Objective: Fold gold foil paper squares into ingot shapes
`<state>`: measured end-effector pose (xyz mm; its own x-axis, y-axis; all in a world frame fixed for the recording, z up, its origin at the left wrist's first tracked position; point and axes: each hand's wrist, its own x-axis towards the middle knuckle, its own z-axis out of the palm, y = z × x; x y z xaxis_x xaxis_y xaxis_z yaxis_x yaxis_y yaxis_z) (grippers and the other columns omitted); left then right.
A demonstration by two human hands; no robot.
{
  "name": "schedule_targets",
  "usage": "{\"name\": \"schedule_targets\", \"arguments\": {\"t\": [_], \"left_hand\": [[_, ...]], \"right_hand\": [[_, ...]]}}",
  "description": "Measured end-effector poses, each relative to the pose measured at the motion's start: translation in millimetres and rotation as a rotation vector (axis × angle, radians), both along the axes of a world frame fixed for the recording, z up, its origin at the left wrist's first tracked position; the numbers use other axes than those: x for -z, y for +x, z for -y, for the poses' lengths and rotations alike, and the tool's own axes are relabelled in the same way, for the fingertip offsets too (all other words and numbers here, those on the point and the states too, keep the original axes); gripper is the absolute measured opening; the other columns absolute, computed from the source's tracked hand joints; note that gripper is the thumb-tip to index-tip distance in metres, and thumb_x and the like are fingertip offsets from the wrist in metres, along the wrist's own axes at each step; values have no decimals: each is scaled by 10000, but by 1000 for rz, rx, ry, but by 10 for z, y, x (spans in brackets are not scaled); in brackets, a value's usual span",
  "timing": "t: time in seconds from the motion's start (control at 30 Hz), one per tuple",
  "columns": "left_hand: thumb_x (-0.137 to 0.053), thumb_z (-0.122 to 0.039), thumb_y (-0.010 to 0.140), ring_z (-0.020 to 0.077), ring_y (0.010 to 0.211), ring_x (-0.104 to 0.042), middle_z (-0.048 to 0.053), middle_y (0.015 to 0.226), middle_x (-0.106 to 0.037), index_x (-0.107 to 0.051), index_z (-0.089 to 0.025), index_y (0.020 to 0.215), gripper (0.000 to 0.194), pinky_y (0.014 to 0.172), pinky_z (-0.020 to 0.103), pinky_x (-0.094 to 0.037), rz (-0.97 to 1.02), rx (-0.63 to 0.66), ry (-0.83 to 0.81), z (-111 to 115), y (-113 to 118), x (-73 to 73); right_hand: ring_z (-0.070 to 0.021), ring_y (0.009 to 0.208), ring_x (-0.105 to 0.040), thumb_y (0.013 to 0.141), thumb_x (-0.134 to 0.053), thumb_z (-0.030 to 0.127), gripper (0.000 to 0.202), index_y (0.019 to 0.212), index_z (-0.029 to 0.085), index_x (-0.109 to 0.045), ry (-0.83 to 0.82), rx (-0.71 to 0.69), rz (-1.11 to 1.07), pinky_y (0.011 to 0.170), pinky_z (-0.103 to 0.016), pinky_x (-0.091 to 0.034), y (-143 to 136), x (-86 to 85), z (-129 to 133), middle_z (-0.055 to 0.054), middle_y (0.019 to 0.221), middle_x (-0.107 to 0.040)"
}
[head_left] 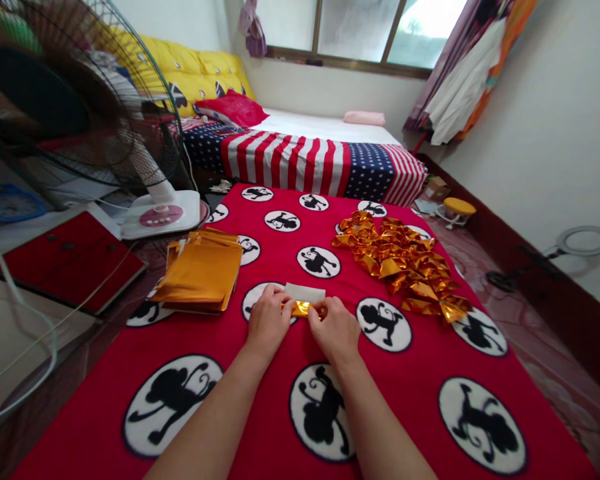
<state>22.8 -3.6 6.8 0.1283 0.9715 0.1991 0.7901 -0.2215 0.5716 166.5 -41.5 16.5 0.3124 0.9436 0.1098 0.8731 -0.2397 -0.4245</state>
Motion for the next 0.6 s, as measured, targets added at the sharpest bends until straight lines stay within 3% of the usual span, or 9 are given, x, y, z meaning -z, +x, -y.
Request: {"name": "schedule_targets", "arguments": {"t": [0.1, 0.27, 0.6], "left_hand": [[-630, -304, 846, 198, 884, -643, 65, 1011, -619, -724, -179, 866, 157, 823, 308, -513, -9, -13, 2, 13, 19, 1], [-669, -313, 818, 211, 906, -644, 68, 1022, -614, -721, -171, 885, 165, 848, 326, -521, -4, -11, 12, 23, 28, 8], [-677, -211, 802, 213, 929, -640, 74, 1048, -616, -714, -169, 908, 119, 874, 340, -514, 9, 7, -21, 13, 1, 22]], "right_hand": [[-169, 700, -618, 847, -595, 490, 257, 856, 240, -655, -5, 7, 15, 581, -271, -292, -33, -6, 2, -9, 880, -655], [-171, 724, -615, 844, -612, 502, 276, 878, 229, -635, -31, 9, 23, 588, -263, -297, -53, -25, 7, -26, 889, -645], [-148, 746, -604, 865, -621, 302, 77, 901, 237, -641, -43, -50, -50, 602, -258, -305, 38, 12, 25, 1, 921, -638]]}}
